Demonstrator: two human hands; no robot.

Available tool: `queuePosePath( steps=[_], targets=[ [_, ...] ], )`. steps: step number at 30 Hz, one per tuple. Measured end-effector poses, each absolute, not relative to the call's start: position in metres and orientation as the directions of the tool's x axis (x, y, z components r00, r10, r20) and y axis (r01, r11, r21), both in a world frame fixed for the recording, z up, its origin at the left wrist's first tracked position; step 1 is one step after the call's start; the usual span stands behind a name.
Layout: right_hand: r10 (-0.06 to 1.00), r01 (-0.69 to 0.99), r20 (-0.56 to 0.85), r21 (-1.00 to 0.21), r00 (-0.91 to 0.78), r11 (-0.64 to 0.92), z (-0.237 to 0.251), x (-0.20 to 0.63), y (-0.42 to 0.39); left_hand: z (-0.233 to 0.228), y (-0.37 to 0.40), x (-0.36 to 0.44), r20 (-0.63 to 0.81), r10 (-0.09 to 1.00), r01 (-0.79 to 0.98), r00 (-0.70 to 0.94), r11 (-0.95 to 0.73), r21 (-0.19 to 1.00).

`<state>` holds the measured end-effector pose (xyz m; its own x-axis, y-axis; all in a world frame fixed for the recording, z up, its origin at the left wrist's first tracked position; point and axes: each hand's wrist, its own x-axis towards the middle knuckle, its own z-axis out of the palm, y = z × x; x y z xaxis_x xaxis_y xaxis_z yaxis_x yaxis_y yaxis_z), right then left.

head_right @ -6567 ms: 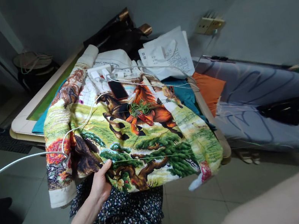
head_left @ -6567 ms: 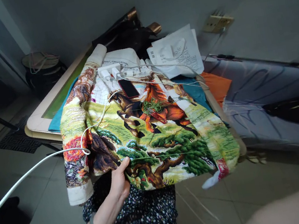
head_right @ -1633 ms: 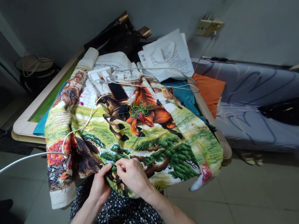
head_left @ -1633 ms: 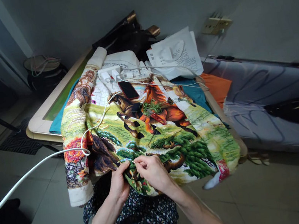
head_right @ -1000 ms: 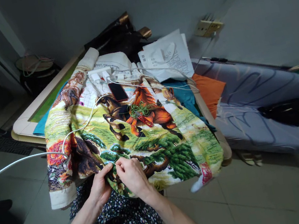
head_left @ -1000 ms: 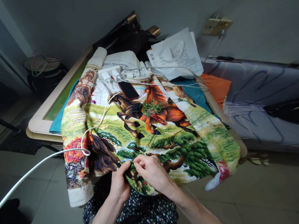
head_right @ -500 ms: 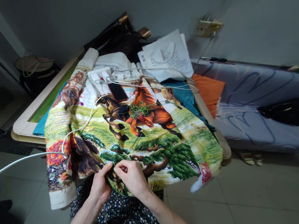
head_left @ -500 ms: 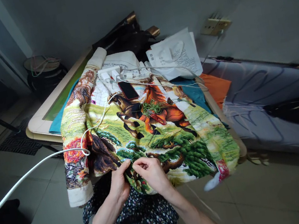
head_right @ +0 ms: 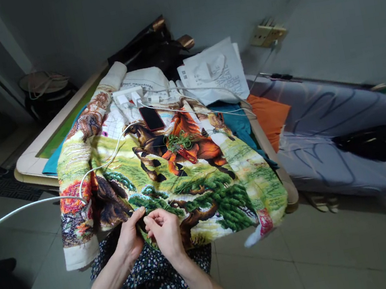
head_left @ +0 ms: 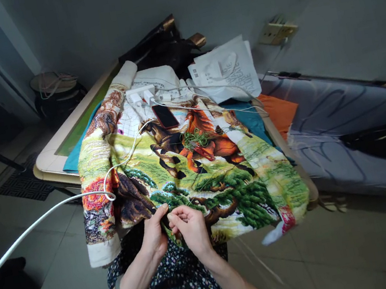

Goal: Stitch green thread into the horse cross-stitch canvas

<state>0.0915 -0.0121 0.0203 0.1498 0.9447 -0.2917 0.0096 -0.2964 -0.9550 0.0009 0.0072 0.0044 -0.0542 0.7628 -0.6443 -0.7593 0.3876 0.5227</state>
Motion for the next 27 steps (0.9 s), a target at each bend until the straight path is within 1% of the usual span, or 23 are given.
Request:
queuePosePath(
  steps=[4,8,19,21,23,27],
  targets=[
    [0.933,-0.073,-0.349,-0.936,0.087,-0.343,0.021,0.097,-0.012,0.004,0.007,0.001,-0.652,0.758,-0.767,-0.027,0.403,0.5],
    [0.923,-0.119,-0.381,-0.921,0.061,-0.372,0.024,0.099,-0.01,0.004,0.007,0.001,-0.652,0.758,-0.77,-0.016,0.407,0.492],
    [0.901,-0.197,-0.433,-0.885,0.018,-0.421,0.027,0.1,-0.006,0.008,0.006,0.001,-0.657,0.753,-0.765,0.032,0.442,0.469],
    [0.908,-0.156,-0.414,-0.902,0.058,-0.402,0.025,0.098,-0.007,0.009,0.006,0.001,-0.655,0.755,-0.754,0.042,0.454,0.475],
    [0.928,-0.058,-0.355,-0.935,0.114,-0.35,0.021,0.095,-0.009,0.009,0.007,0.002,-0.654,0.756,-0.752,0.025,0.445,0.486],
    [0.974,0.196,-0.15,-0.963,0.173,-0.183,0.013,0.091,-0.014,0.006,0.009,0.002,-0.646,0.761,-0.766,-0.057,0.382,0.517]
  ],
)
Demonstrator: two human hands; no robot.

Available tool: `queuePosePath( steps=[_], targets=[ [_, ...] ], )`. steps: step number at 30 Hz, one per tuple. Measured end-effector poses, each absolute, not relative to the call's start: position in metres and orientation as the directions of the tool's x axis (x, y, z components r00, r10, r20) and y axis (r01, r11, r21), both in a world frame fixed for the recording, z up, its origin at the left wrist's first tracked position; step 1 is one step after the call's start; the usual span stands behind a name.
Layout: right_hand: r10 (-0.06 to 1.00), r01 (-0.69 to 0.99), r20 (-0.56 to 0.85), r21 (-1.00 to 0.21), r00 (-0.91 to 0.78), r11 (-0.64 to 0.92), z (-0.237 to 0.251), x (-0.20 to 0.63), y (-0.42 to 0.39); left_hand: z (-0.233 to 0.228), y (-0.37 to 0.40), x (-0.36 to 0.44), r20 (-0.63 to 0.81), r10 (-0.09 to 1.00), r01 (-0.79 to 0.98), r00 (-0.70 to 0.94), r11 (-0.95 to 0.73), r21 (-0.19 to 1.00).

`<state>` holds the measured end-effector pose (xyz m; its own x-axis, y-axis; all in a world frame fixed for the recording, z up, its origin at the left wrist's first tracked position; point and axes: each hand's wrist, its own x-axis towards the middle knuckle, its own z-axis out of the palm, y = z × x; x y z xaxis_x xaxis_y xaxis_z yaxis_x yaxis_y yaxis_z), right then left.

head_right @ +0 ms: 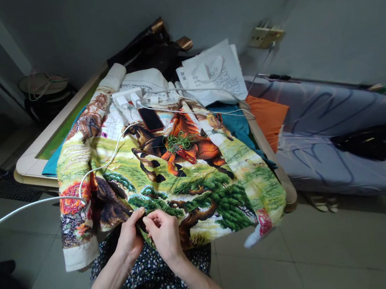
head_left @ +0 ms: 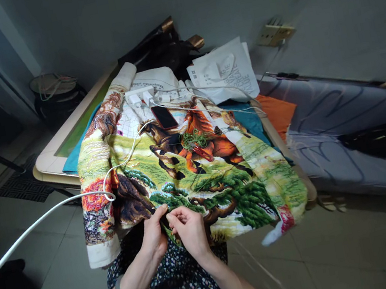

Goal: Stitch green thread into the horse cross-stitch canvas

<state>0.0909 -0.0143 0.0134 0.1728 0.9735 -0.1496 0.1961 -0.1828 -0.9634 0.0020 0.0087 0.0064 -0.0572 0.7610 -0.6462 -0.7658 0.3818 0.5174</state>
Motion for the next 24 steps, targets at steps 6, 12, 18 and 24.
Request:
queuePosePath(
  steps=[6,12,18,24],
  targets=[
    [0.985,0.437,0.041,-0.899,0.168,-0.038,0.009,0.0886,-0.0181,0.0047,0.0095,0.0027,-0.648,0.755,-0.76,-0.097,0.364,0.538],
    [0.977,0.567,0.174,-0.821,0.127,0.073,0.0107,0.089,-0.0187,0.0068,0.0098,0.0029,-0.641,0.76,-0.755,-0.109,0.357,0.551],
    [0.964,0.618,0.247,-0.774,0.098,0.136,0.0086,0.0895,-0.019,0.007,0.0105,0.0031,-0.644,0.755,-0.759,-0.121,0.348,0.55],
    [0.966,0.612,0.236,-0.781,0.106,0.123,0.0112,0.0907,-0.0173,0.0106,0.0101,0.0036,-0.644,0.757,-0.751,-0.113,0.359,0.554]
  ],
)
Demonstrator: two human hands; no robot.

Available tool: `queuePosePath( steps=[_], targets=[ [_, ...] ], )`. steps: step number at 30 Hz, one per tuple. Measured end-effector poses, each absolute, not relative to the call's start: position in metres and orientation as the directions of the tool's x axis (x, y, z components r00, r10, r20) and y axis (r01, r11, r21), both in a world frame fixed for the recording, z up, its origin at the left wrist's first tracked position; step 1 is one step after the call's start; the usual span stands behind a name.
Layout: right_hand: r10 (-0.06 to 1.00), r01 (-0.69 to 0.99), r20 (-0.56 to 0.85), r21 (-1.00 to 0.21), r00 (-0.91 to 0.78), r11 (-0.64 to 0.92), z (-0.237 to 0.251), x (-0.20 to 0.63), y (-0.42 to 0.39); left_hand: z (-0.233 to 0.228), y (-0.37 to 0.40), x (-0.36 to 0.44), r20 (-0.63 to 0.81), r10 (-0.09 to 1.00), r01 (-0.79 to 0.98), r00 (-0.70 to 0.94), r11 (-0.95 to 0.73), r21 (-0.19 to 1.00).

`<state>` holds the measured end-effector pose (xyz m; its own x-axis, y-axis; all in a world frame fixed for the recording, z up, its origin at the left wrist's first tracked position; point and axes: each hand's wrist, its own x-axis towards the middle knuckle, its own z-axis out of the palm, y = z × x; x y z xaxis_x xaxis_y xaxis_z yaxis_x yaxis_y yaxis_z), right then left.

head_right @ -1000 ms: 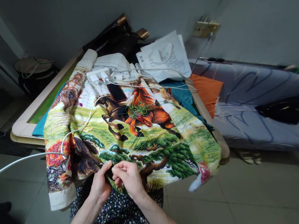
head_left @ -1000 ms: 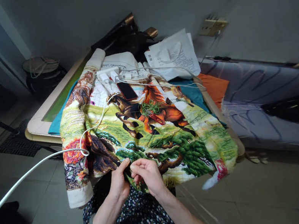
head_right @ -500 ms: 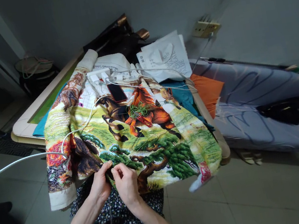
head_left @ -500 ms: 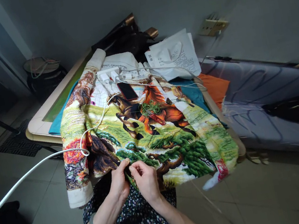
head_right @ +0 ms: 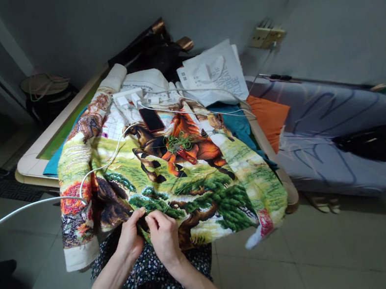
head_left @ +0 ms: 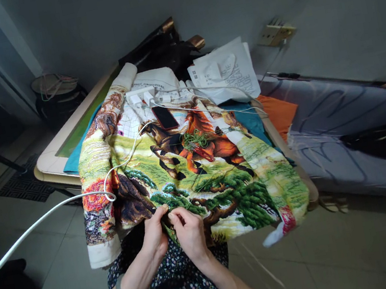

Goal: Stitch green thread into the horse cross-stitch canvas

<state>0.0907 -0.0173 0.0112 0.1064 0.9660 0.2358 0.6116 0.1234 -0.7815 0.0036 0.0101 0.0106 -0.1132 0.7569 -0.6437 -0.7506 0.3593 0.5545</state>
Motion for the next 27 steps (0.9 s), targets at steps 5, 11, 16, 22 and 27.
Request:
queuePosePath(
  steps=[5,11,16,22,27],
  targets=[
    [0.98,0.536,0.146,-0.843,0.134,0.052,0.0102,0.0925,-0.0154,0.0108,0.0098,0.0039,-0.644,0.758,-0.755,-0.106,0.359,0.548],
    [0.988,0.47,0.074,-0.883,0.137,0.001,0.0079,0.0941,-0.016,0.008,0.0091,0.0037,-0.659,0.747,-0.774,-0.087,0.366,0.517],
    [0.986,0.517,0.106,-0.856,0.125,0.027,0.0127,0.0924,-0.0183,0.0072,0.0094,0.0037,-0.655,0.751,-0.778,-0.08,0.364,0.512],
    [0.982,0.555,0.142,-0.83,0.123,0.051,0.0129,0.092,-0.019,0.0077,0.0095,0.0039,-0.657,0.749,-0.774,-0.091,0.362,0.519],
    [0.973,0.596,0.201,-0.798,0.116,0.094,0.0101,0.0922,-0.0193,0.0085,0.0098,0.0037,-0.664,0.742,-0.777,-0.092,0.363,0.514]
  ],
)
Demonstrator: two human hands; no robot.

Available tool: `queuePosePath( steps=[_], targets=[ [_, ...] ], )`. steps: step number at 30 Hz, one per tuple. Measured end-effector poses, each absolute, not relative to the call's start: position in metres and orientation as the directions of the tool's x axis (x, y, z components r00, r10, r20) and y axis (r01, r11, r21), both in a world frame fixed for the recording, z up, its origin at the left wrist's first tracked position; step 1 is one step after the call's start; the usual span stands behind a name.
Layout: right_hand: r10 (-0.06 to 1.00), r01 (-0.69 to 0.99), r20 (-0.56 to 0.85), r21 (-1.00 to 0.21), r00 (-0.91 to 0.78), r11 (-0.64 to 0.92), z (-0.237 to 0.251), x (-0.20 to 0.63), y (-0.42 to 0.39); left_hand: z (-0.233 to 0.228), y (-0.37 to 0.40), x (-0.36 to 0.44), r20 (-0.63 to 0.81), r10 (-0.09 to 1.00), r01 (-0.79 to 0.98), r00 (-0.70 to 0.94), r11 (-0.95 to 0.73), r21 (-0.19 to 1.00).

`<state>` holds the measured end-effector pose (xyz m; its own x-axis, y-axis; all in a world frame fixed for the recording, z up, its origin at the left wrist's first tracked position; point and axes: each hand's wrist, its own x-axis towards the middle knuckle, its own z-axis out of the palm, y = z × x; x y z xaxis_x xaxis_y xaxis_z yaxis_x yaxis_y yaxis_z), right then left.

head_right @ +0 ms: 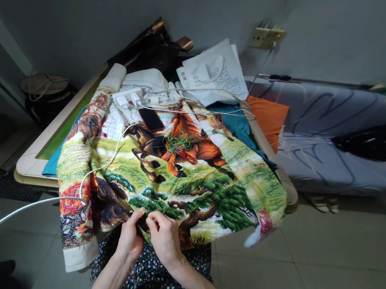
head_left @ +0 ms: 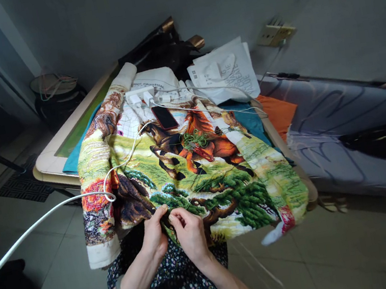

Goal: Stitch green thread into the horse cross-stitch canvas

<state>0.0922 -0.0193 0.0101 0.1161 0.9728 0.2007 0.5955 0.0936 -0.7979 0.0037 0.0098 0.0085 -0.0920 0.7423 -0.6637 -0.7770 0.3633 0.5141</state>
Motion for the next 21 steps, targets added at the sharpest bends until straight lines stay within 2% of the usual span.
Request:
queuePosePath(
  steps=[10,21],
  targets=[
    [0.956,0.626,0.278,-0.764,0.096,0.159,0.0083,0.0931,-0.0175,0.0065,0.0109,0.0042,-0.661,0.742,-0.779,-0.11,0.349,0.521],
    [0.97,0.587,0.218,-0.802,0.111,0.113,0.0084,0.0943,-0.0151,0.0115,0.0104,0.0038,-0.671,0.737,-0.782,-0.086,0.367,0.503]
  ],
)
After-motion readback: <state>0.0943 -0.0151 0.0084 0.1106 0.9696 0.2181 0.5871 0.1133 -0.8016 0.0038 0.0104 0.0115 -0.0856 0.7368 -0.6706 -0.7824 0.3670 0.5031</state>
